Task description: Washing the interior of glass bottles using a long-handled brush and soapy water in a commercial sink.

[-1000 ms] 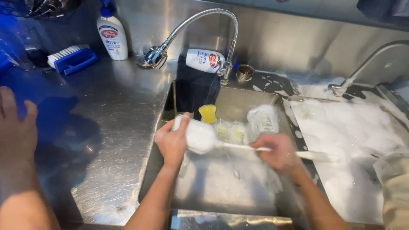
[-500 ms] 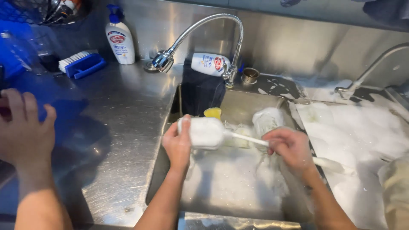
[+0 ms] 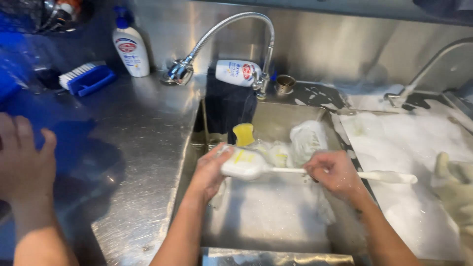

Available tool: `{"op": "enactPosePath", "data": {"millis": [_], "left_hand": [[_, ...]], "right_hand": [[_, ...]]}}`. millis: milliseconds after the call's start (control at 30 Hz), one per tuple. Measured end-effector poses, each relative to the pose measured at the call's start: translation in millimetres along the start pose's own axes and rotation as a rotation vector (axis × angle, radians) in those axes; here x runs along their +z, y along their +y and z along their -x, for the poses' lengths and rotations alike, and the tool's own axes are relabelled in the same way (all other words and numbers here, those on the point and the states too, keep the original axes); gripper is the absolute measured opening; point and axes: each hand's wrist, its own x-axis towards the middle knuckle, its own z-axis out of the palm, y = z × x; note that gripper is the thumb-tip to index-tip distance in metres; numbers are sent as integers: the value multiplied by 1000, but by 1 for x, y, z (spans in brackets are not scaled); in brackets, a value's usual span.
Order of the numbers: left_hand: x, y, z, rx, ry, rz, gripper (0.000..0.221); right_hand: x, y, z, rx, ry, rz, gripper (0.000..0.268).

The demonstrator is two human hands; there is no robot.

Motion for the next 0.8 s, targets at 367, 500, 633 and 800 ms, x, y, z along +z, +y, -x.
{"op": "enactPosePath", "data": {"millis": [367, 500, 633, 800], "left_hand": [[4, -26, -13, 218, 212, -419, 40], [13, -5, 15, 487, 349, -410, 25], [19, -13, 18, 664, 330, -386, 25], [13, -5, 15, 814, 356, -343, 23]], "right_hand": [[35, -23, 6, 251, -240, 63, 25], [-11, -3, -1, -19, -186, -195, 28], [5, -15, 4, -84, -103, -345, 31], [-5, -13, 12, -21, 2, -392, 47]]}}
